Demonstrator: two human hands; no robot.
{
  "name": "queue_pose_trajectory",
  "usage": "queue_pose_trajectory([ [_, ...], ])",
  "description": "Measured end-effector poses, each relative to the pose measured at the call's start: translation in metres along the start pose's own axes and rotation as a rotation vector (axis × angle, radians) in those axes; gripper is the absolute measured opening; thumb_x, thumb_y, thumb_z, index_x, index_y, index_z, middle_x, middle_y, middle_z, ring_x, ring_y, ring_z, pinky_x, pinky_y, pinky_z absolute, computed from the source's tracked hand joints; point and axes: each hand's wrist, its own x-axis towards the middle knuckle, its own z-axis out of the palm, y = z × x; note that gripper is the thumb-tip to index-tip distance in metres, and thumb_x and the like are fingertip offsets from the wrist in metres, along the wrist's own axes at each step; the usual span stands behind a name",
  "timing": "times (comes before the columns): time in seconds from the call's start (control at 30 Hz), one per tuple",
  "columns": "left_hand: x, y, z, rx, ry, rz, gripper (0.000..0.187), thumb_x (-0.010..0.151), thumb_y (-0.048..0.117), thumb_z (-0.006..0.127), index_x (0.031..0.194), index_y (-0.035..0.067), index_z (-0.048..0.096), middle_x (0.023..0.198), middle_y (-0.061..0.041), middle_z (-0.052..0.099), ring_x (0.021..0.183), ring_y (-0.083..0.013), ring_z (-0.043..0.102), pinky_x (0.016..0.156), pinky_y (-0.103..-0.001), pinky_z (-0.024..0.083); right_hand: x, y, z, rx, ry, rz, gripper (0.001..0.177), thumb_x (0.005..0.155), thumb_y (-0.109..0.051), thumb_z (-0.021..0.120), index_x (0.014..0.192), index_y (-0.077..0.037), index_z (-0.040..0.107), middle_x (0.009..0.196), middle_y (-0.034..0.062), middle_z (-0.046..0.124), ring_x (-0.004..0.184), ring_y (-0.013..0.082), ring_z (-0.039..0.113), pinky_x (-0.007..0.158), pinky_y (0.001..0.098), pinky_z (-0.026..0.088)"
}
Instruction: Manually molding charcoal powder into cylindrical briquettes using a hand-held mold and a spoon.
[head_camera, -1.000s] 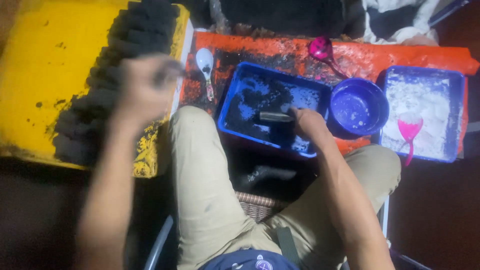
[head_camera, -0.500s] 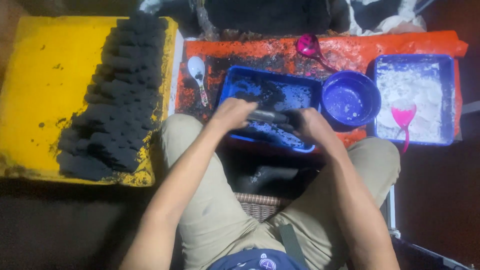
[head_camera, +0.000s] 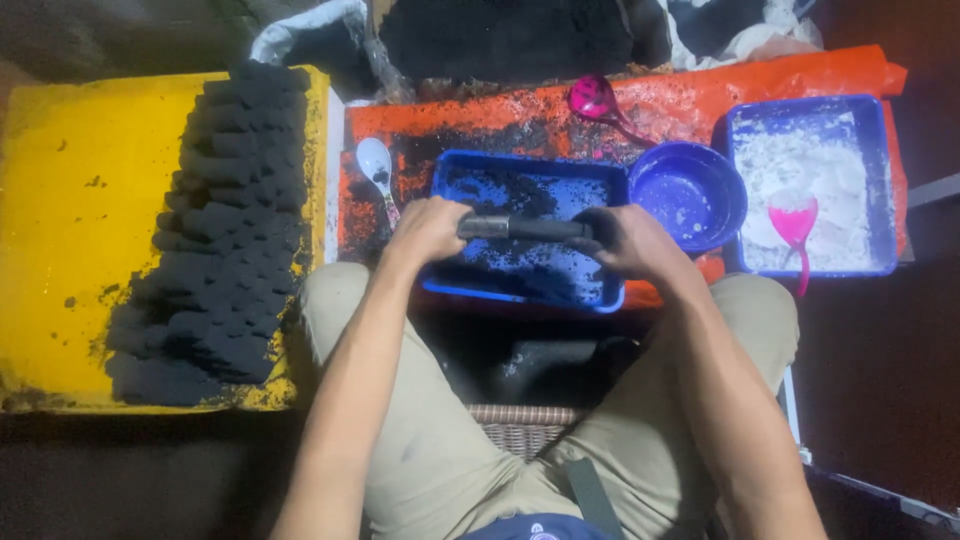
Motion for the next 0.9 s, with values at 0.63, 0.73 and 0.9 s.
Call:
queue_pose_trajectory([
  [0.63,0.021,-0.022,0.025,-0.425,0.270,-0.531,0.022,0.067,0.015,0.053,0.084,0.006,0.063,0.081,-0.016,0.062,0.087,-0.0329,0.059,0.069,-0.042,0.049,0.041,0.100,0.131,-0.529,0.238,0.549,0.038,0.064,-0.006,0.055,0.100,0.007,0.051,0.086,0.0188,0.055,0.077,0.0344,0.059,0.059,0.0401,0.052],
  [0.73,0.031,-0.032,0.047,-0.419,0.165,-0.578,0.028,0.065,0.019,0.056,0.089,0.006,0.062,0.085,-0.015,0.062,0.088,-0.0326,0.059,0.069,-0.044,0.049,0.050,0.083,0.140,-0.532,0.269,0.532,0.032,0.063,-0.004,0.053,0.093,0.004,0.057,0.087,0.0150,0.055,0.075,0.0320,0.058,0.055,0.0408,0.052],
  [0.9,0.028,-0.037,0.060,-0.430,0.056,-0.637,0.042,0.060,0.019,0.057,0.098,0.003,0.059,0.092,-0.017,0.060,0.092,-0.0334,0.057,0.070,-0.047,0.048,0.066,0.062,0.159,-0.398,0.207,0.349,0.038,0.060,-0.003,0.053,0.098,-0.005,0.058,0.090,0.0115,0.055,0.082,0.0313,0.056,0.059,0.0432,0.052],
])
